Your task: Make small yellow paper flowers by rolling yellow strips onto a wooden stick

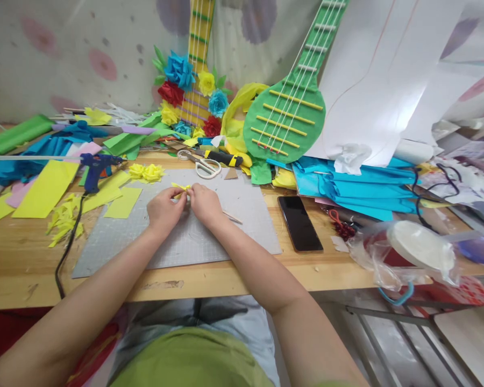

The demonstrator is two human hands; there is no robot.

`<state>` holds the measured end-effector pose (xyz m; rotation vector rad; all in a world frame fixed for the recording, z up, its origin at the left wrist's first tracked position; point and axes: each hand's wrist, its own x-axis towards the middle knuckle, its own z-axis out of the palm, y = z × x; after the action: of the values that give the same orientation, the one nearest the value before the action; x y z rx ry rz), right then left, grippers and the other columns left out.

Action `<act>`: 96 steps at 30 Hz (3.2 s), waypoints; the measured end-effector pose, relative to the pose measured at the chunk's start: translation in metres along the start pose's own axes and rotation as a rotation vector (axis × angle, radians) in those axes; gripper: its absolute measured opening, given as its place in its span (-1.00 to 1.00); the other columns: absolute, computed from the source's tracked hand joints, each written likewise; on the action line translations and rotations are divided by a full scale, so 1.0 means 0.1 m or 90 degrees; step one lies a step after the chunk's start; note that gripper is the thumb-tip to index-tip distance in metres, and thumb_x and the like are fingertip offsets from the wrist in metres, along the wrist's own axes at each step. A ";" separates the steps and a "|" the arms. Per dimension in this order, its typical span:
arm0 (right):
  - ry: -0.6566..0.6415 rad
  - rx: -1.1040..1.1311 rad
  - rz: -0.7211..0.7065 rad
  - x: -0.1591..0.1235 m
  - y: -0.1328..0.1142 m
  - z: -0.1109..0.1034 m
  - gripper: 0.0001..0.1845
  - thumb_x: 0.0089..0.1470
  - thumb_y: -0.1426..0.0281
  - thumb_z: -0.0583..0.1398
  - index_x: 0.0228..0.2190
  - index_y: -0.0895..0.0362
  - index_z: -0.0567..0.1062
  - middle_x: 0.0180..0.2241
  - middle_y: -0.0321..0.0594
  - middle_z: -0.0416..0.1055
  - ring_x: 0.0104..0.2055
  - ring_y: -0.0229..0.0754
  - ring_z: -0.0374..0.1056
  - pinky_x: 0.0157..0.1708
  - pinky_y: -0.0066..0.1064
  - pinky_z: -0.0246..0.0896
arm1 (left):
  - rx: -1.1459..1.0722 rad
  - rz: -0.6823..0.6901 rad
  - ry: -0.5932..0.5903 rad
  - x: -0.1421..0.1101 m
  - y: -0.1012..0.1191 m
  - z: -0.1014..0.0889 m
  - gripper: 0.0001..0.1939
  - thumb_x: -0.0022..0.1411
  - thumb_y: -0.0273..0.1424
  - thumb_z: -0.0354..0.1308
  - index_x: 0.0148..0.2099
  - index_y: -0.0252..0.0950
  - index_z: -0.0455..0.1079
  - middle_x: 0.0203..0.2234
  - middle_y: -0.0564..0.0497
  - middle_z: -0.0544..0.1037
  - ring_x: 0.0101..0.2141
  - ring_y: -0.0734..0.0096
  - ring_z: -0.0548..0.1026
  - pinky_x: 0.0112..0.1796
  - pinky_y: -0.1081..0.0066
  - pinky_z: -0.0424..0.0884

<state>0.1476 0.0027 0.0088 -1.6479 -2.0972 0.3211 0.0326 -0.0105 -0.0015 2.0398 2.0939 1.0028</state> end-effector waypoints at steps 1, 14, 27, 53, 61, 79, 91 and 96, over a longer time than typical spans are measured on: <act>-0.006 -0.014 -0.003 0.00 -0.01 0.00 -0.74 0.16 0.35 -0.07 -0.32 0.15 0.37 -0.29 -0.17 0.42 -0.27 -0.24 0.31 -0.32 -0.46 0.06 | 0.002 -0.004 -0.001 0.00 0.00 0.00 -0.78 0.10 -0.28 -0.01 -0.29 -0.21 0.42 -0.33 0.05 0.53 -0.30 0.40 0.46 -0.34 0.45 0.24; -0.013 -0.006 -0.059 -0.02 0.01 0.04 -0.77 0.16 0.37 -0.08 -0.28 0.16 0.33 -0.26 -0.19 0.40 -0.23 -0.25 0.29 -0.29 -0.46 0.08 | -0.016 -0.073 -0.056 0.02 0.01 -0.05 -0.75 0.08 -0.21 -0.01 -0.29 -0.17 0.43 -0.37 0.05 0.54 -0.32 0.37 0.47 -0.36 0.44 0.25; -0.038 -0.086 -0.025 -0.03 -0.05 0.02 -0.72 0.18 0.36 -0.14 -0.24 0.14 0.31 -0.22 -0.17 0.40 -0.21 -0.21 0.31 -0.31 -0.43 0.11 | 0.008 -0.105 -0.068 0.04 0.01 -0.02 -0.73 0.06 -0.17 0.00 -0.28 -0.14 0.44 -0.39 0.05 0.55 -0.34 0.33 0.48 -0.39 0.42 0.24; -0.043 -0.089 -0.009 -0.01 0.00 0.10 -0.72 0.19 0.36 -0.16 -0.26 0.13 0.29 -0.24 -0.16 0.40 -0.23 -0.20 0.31 -0.33 -0.43 0.10 | 0.063 -0.055 -0.092 0.03 0.05 -0.04 -0.70 0.13 -0.20 -0.08 -0.23 -0.18 0.41 -0.36 -0.02 0.54 -0.34 0.33 0.47 -0.36 0.41 0.23; -0.037 -0.089 -0.032 -0.03 -0.05 0.04 -0.72 0.17 0.37 -0.14 -0.25 0.13 0.31 -0.25 -0.18 0.41 -0.24 -0.20 0.32 -0.34 -0.43 0.10 | 0.059 -0.073 -0.089 0.04 0.03 -0.03 -0.74 0.09 -0.23 -0.04 -0.29 -0.18 0.41 -0.41 0.00 0.54 -0.37 0.31 0.47 -0.38 0.40 0.23; -0.064 -0.138 -0.071 -0.04 0.06 0.01 -0.72 0.18 0.33 -0.13 -0.21 0.08 0.31 -0.22 -0.18 0.40 -0.21 -0.19 0.31 -0.35 -0.42 0.07 | 0.044 0.012 -0.064 0.11 -0.15 -0.20 -0.77 0.11 -0.25 -0.04 -0.33 -0.19 0.41 -0.47 0.05 0.48 -0.41 0.43 0.41 -0.41 0.45 0.19; -0.075 -0.120 -0.136 -0.07 0.11 -0.06 -0.72 0.17 0.33 -0.12 -0.22 0.09 0.33 -0.23 -0.19 0.41 -0.22 -0.21 0.30 -0.33 -0.44 0.04 | 0.042 0.242 -0.050 0.12 -0.25 -0.15 -0.81 0.14 -0.29 0.01 -0.32 -0.19 0.43 -0.42 0.01 0.41 -0.30 0.42 0.37 -0.36 0.44 0.21; -0.076 -0.085 -0.148 -0.07 0.14 -0.07 -0.71 0.16 0.30 -0.09 -0.26 0.12 0.36 -0.27 -0.20 0.41 -0.23 -0.25 0.30 -0.31 -0.47 0.04 | 0.053 0.263 -0.051 0.11 -0.26 -0.13 -0.80 0.15 -0.31 -0.01 -0.31 -0.19 0.43 -0.41 0.00 0.43 -0.30 0.41 0.37 -0.38 0.43 0.20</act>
<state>0.1642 -0.0007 0.0071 -1.4676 -2.4189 0.2138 0.0027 -0.0034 0.0006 2.5748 1.7397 0.8655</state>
